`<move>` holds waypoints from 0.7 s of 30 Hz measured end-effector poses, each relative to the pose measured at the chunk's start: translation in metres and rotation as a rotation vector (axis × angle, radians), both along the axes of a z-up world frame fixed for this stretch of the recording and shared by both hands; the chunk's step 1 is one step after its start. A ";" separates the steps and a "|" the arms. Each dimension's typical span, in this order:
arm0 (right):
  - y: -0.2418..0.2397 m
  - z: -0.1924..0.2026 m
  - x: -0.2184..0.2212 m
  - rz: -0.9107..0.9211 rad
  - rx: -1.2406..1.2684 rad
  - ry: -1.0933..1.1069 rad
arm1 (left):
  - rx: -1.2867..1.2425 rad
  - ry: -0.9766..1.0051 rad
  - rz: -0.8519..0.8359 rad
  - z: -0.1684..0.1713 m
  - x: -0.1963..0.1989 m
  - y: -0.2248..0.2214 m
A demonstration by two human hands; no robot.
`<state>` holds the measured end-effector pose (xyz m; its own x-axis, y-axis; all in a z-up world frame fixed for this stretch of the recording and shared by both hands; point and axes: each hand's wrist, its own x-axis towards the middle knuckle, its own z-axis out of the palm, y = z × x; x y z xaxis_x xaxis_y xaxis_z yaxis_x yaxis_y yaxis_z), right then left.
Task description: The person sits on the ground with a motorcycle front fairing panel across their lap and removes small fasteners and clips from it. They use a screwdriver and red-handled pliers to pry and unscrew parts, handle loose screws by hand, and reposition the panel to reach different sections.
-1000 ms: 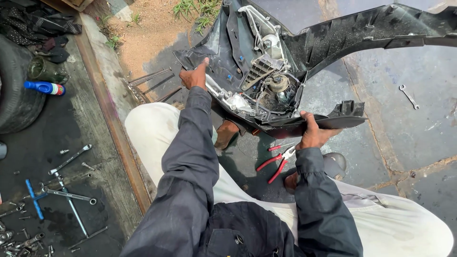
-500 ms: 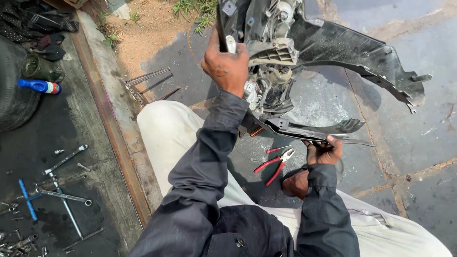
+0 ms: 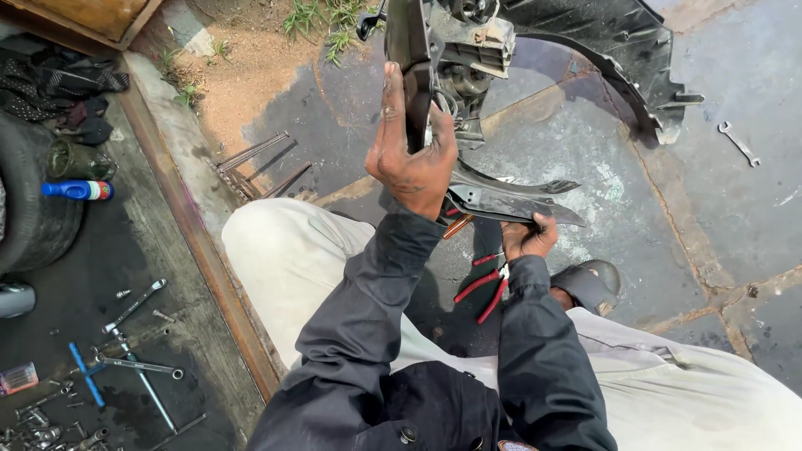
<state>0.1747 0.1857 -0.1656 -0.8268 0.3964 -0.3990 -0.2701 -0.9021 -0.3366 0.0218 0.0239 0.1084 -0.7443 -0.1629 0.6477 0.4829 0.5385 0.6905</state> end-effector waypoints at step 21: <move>0.001 -0.031 -0.015 -0.069 0.164 -0.658 | -0.204 -0.293 -0.140 -0.005 -0.071 -0.098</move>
<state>0.1597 0.1862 -0.1969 -0.4035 0.5378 -0.7402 -0.0173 -0.8133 -0.5815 -0.0496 -0.0738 0.1034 -0.9084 0.0638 0.4131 0.3599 0.6223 0.6952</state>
